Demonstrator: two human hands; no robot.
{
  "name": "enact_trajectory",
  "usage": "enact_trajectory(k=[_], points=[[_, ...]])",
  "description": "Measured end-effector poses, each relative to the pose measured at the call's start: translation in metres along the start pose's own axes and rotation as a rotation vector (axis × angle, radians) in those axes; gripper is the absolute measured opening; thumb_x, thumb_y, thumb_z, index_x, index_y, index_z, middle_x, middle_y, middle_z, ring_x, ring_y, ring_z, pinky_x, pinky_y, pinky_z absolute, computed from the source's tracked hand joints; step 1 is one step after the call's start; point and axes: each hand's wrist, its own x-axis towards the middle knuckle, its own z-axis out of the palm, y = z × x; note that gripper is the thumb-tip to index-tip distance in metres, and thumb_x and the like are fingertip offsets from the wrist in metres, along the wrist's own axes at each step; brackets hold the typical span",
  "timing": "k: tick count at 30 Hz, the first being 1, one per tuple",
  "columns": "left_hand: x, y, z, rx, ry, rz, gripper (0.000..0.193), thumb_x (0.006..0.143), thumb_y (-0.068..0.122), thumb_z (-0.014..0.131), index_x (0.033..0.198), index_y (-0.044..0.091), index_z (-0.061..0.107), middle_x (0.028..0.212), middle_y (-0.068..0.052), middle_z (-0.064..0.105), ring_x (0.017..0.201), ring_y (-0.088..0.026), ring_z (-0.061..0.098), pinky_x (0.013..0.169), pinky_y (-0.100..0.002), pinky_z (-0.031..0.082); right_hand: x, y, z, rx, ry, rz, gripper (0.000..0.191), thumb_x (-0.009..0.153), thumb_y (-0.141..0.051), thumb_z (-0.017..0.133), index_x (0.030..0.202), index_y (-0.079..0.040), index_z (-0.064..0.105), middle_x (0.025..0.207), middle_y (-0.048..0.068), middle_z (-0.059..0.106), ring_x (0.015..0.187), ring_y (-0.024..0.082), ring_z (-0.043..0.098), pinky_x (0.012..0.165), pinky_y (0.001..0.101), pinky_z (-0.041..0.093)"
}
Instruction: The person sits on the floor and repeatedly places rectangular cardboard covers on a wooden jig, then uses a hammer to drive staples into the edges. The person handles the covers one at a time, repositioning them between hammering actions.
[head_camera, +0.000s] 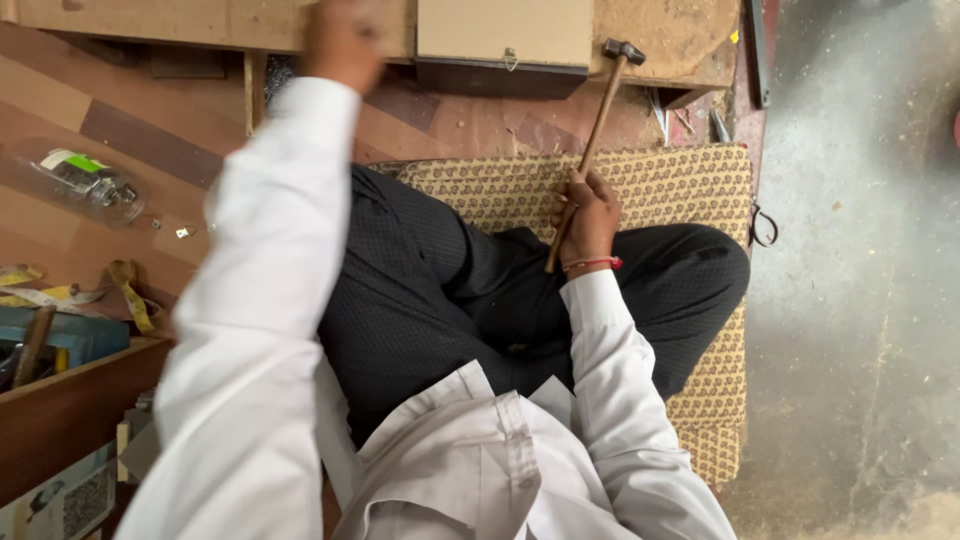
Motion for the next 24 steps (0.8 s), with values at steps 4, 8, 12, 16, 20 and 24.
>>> enact_trajectory(k=[4,8,12,16,20,24], points=[[-0.024,-0.08,-0.058,0.549,-0.149,-0.109,0.018,0.077,0.004,0.084,0.091,-0.004,0.074,0.097,-0.029,0.071,0.089,-0.039,0.071,0.08,-0.041,0.059,0.01,0.014,-0.004,0.036,-0.069,-0.06,0.021,0.102,-0.009,0.064,0.118,0.006,0.063,0.084,0.008,0.063,0.062,0.015,0.059,0.051,0.0279,0.047],[-0.054,-0.108,-0.047,0.38,-0.12,-0.113,0.017,0.074,-0.004,0.074,0.082,0.01,0.079,0.094,-0.02,0.075,0.087,-0.039,0.072,0.082,-0.044,0.057,0.012,0.018,-0.002,-0.037,0.086,-0.088,0.026,0.095,-0.006,0.065,0.121,0.0,0.064,0.086,0.007,0.068,0.063,0.015,0.064,0.052,0.0279,0.052],[-0.058,-0.105,-0.044,0.353,-0.063,0.002,0.015,0.078,-0.005,0.072,0.079,0.009,0.078,0.09,-0.018,0.075,0.084,-0.038,0.073,0.078,-0.046,0.058,0.001,0.014,0.009,-0.364,0.254,-0.709,0.03,0.098,-0.003,0.071,0.127,0.003,0.065,0.103,0.014,0.07,0.085,0.02,0.068,0.069,0.0307,0.058],[-0.067,-0.097,-0.055,0.168,0.014,-0.05,0.011,0.083,-0.003,0.076,0.078,0.007,0.079,0.087,-0.017,0.075,0.079,-0.033,0.073,0.078,-0.043,0.059,0.004,-0.004,0.046,-0.435,0.087,-0.474,0.028,0.098,-0.017,0.071,0.118,0.003,0.074,0.088,0.01,0.076,0.072,0.015,0.072,0.059,0.0267,0.057],[-0.077,-0.096,-0.06,-0.005,0.1,-0.061,0.004,0.086,-0.001,0.08,0.085,0.002,0.077,0.084,-0.015,0.077,0.069,-0.022,0.073,0.066,-0.037,0.059,0.041,-0.023,0.107,-0.289,-0.035,-0.223,0.027,0.093,-0.02,0.072,0.105,0.004,0.072,0.078,0.011,0.074,0.061,0.015,0.069,0.054,0.0256,0.059],[-0.076,-0.098,-0.064,-0.274,0.209,-0.064,0.009,0.094,-0.008,0.068,0.094,-0.003,0.075,0.086,-0.011,0.076,0.068,-0.014,0.073,0.061,-0.029,0.062,0.073,-0.024,0.14,-0.097,-0.095,-0.082,0.023,0.094,-0.016,0.074,0.091,0.006,0.071,0.074,0.012,0.07,0.058,0.017,0.066,0.05,0.0278,0.053]])
